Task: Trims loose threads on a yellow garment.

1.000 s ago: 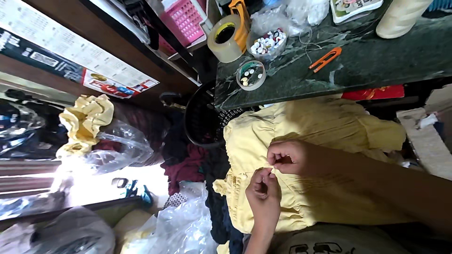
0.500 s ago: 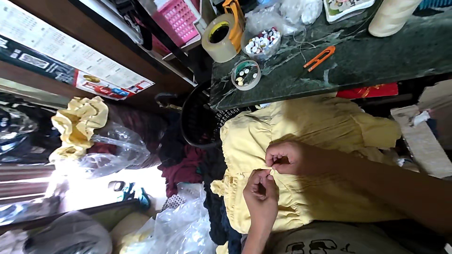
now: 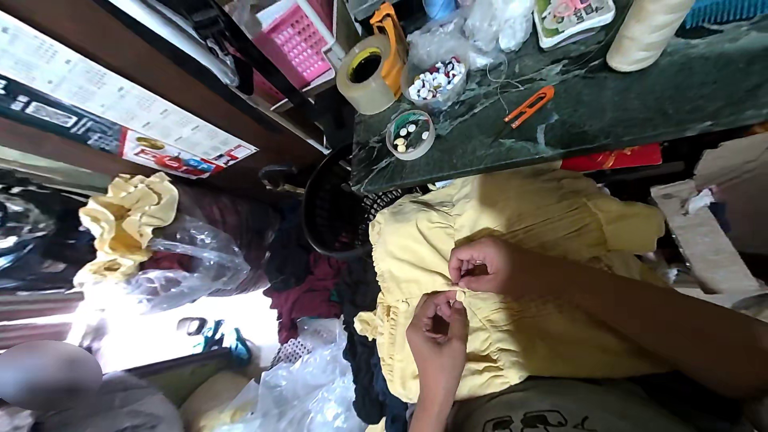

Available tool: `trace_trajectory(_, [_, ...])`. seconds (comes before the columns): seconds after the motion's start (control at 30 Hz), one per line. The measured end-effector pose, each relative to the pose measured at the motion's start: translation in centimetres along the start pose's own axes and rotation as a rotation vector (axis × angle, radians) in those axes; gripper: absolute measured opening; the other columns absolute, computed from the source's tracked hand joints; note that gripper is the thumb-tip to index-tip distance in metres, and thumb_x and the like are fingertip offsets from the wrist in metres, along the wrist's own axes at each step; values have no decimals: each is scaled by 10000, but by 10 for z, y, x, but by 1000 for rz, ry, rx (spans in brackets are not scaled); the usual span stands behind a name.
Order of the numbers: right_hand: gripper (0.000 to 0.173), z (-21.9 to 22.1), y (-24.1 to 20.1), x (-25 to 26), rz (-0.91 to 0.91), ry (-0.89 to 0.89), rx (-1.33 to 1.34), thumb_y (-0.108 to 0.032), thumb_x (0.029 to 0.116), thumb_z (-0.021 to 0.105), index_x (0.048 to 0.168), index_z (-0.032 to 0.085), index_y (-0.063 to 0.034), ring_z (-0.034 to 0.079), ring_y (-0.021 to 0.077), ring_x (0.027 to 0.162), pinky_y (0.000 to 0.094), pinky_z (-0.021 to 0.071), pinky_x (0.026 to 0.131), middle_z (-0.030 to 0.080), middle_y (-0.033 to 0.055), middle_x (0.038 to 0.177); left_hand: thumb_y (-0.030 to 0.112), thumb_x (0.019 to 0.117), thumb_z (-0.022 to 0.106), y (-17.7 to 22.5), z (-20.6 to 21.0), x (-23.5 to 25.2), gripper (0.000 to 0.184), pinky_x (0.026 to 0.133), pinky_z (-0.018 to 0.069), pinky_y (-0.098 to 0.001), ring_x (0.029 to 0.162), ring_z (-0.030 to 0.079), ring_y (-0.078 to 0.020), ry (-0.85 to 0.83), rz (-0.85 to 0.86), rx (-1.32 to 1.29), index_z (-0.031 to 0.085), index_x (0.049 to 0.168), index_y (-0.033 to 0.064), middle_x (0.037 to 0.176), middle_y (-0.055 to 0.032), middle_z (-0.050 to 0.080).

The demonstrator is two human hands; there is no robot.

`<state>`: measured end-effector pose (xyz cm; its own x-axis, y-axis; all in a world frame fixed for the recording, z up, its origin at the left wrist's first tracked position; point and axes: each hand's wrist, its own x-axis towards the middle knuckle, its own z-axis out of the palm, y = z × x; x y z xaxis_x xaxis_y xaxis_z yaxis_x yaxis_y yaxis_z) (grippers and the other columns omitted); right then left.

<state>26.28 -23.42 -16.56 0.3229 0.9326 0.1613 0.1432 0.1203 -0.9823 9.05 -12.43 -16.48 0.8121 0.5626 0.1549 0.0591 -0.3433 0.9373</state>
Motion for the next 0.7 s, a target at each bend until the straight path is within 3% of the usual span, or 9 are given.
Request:
trace_trajectory(0.23, [74, -6, 0, -3, 37, 10, -25, -49, 962, 631, 1001, 676, -3, 614, -3, 792, 155, 516, 734, 670, 21, 875, 50, 850, 704, -1, 1, 0, 102, 509, 470, -142, 592, 537, -12, 2, 37, 91, 725, 940, 5, 777, 9, 604])
trace_trajectory(0.43, [93, -5, 4, -2, 36, -37, -36, -21, 936, 647, 1017, 677, 14, 614, 15, 797, 163, 511, 738, 676, 45, 890, 45, 858, 660, -1, 5, 0, 71, 492, 431, -126, 587, 507, 5, -7, 52, 119, 708, 906, 23, 769, 21, 575])
trace_trajectory(0.53, [101, -3, 4, -1, 25, -55, -60, -5, 928, 646, 1022, 671, 21, 610, 30, 798, 175, 512, 740, 667, 60, 892, 67, 887, 620, -3, 6, 0, 103, 541, 436, -141, 619, 508, -2, -15, 58, 184, 712, 918, 32, 769, 30, 567])
trace_trajectory(0.7, [99, 4, 9, -1, -116, -50, -181, 9, 943, 609, 1013, 669, 44, 628, 102, 808, 226, 520, 762, 672, 117, 890, 96, 920, 560, -7, 5, 0, 135, 685, 457, -247, 679, 531, -34, -43, 90, 345, 694, 919, 79, 773, 51, 584])
